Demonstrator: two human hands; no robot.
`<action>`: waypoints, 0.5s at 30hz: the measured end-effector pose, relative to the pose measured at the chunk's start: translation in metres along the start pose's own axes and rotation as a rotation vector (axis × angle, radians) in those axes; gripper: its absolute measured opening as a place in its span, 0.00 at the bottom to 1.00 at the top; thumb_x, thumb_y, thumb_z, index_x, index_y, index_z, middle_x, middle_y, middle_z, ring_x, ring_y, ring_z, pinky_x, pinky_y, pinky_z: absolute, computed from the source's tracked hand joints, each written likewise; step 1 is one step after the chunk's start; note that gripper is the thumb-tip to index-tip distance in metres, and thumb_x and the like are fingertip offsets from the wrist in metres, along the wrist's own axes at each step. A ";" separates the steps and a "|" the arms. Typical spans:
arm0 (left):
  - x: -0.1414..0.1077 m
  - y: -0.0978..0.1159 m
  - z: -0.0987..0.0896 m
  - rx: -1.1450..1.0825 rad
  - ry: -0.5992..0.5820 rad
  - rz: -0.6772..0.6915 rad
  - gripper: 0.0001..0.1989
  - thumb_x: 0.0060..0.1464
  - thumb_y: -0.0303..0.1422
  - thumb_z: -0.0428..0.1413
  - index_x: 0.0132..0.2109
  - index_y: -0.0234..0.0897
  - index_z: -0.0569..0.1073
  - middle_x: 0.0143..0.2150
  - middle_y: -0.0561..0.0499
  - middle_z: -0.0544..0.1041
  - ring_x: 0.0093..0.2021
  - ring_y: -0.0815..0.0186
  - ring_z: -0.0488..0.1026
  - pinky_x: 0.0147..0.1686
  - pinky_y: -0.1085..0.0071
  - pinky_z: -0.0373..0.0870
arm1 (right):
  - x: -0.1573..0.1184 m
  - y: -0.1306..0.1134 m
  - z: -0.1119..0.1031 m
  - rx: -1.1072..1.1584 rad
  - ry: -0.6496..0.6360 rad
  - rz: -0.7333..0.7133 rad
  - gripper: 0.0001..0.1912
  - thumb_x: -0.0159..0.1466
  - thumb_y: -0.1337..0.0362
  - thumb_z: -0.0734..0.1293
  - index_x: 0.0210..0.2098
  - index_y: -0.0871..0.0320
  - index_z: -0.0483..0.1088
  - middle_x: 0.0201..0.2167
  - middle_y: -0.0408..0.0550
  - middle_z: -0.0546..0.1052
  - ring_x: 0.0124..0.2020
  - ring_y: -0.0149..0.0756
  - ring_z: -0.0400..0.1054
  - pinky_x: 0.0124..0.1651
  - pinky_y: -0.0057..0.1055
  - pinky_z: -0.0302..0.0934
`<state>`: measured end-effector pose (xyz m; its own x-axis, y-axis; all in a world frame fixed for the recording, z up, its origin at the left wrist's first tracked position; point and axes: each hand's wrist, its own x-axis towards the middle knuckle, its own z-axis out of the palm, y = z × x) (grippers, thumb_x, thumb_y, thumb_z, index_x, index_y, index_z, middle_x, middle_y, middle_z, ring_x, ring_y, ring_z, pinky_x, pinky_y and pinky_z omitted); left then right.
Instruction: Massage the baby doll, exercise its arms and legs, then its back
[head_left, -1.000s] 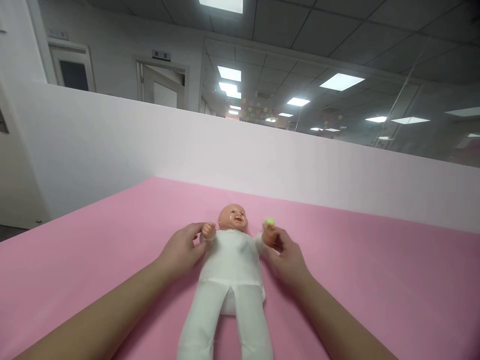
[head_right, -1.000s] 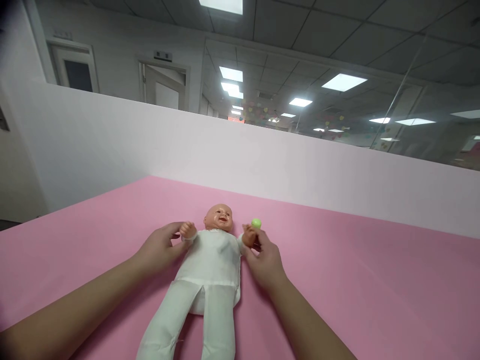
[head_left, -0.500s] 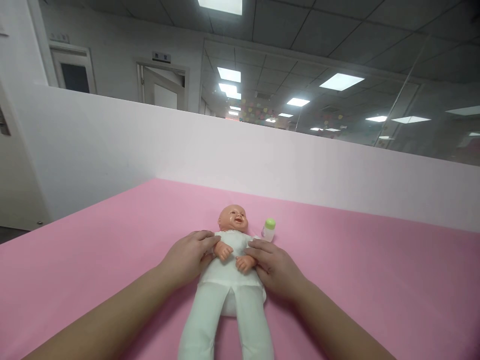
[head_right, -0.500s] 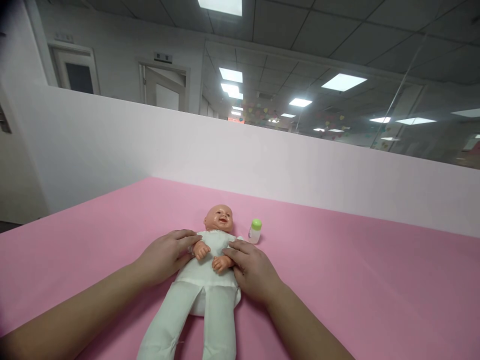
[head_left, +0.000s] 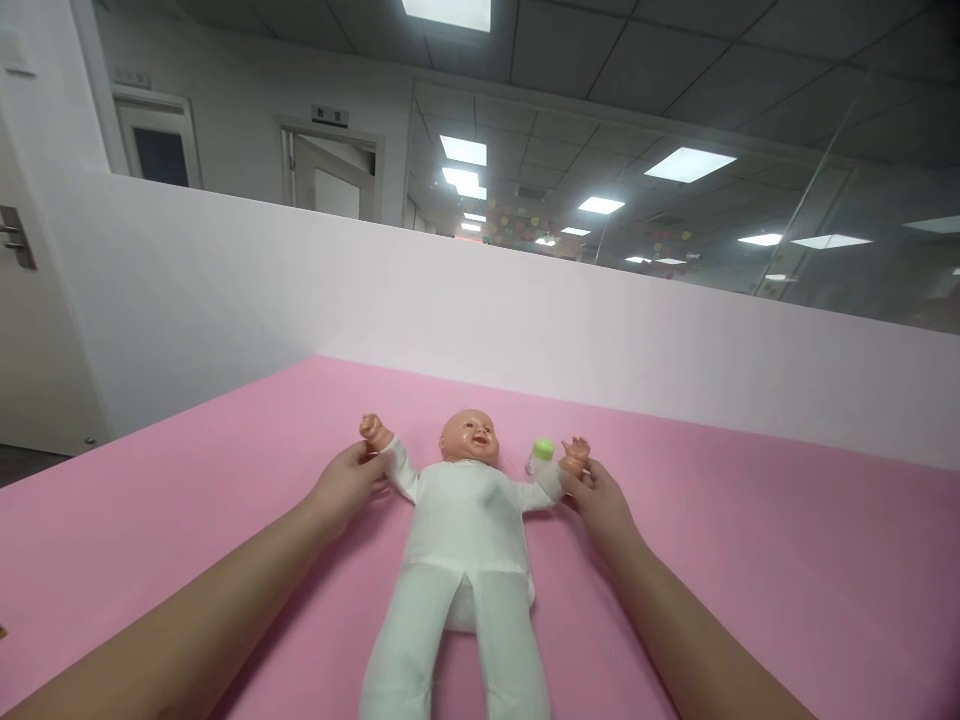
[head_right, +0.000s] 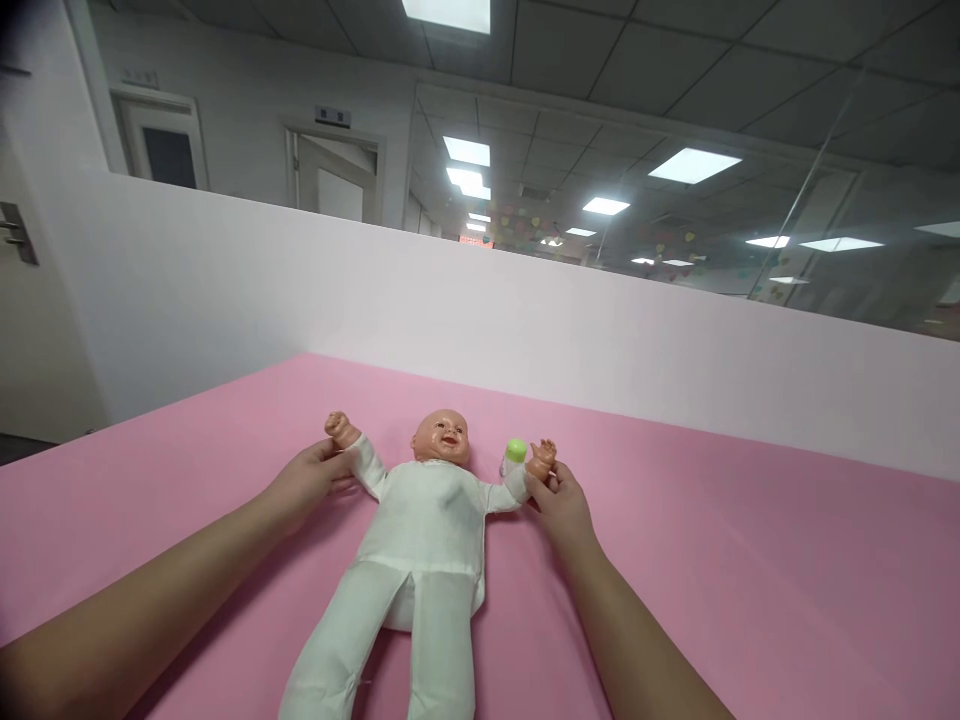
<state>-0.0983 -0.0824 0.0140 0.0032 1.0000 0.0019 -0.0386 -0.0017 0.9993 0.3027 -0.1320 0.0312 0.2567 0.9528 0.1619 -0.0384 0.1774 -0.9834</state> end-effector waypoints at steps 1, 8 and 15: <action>0.003 -0.001 -0.003 -0.069 0.003 -0.062 0.23 0.59 0.44 0.66 0.55 0.35 0.75 0.56 0.38 0.81 0.54 0.49 0.82 0.53 0.58 0.81 | 0.004 0.003 -0.004 0.041 0.024 0.073 0.36 0.61 0.62 0.78 0.67 0.53 0.68 0.53 0.53 0.83 0.53 0.51 0.80 0.58 0.49 0.77; 0.014 -0.007 -0.010 -0.296 0.068 -0.253 0.18 0.61 0.32 0.64 0.56 0.33 0.73 0.56 0.34 0.81 0.55 0.52 0.82 0.56 0.58 0.82 | 0.012 0.015 -0.019 0.121 0.112 0.462 0.24 0.66 0.66 0.74 0.60 0.56 0.70 0.49 0.55 0.82 0.49 0.45 0.82 0.50 0.40 0.81; 0.015 -0.009 -0.010 -0.284 0.059 -0.234 0.19 0.60 0.35 0.65 0.55 0.34 0.74 0.57 0.35 0.81 0.56 0.52 0.81 0.56 0.58 0.81 | 0.011 0.012 -0.016 0.165 0.104 0.379 0.27 0.66 0.65 0.74 0.63 0.55 0.68 0.50 0.55 0.82 0.49 0.47 0.82 0.51 0.43 0.81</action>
<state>-0.1079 -0.0675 0.0051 -0.0120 0.9717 -0.2357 -0.3197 0.2196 0.9217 0.3201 -0.1235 0.0201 0.2902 0.9299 -0.2260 -0.3004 -0.1357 -0.9441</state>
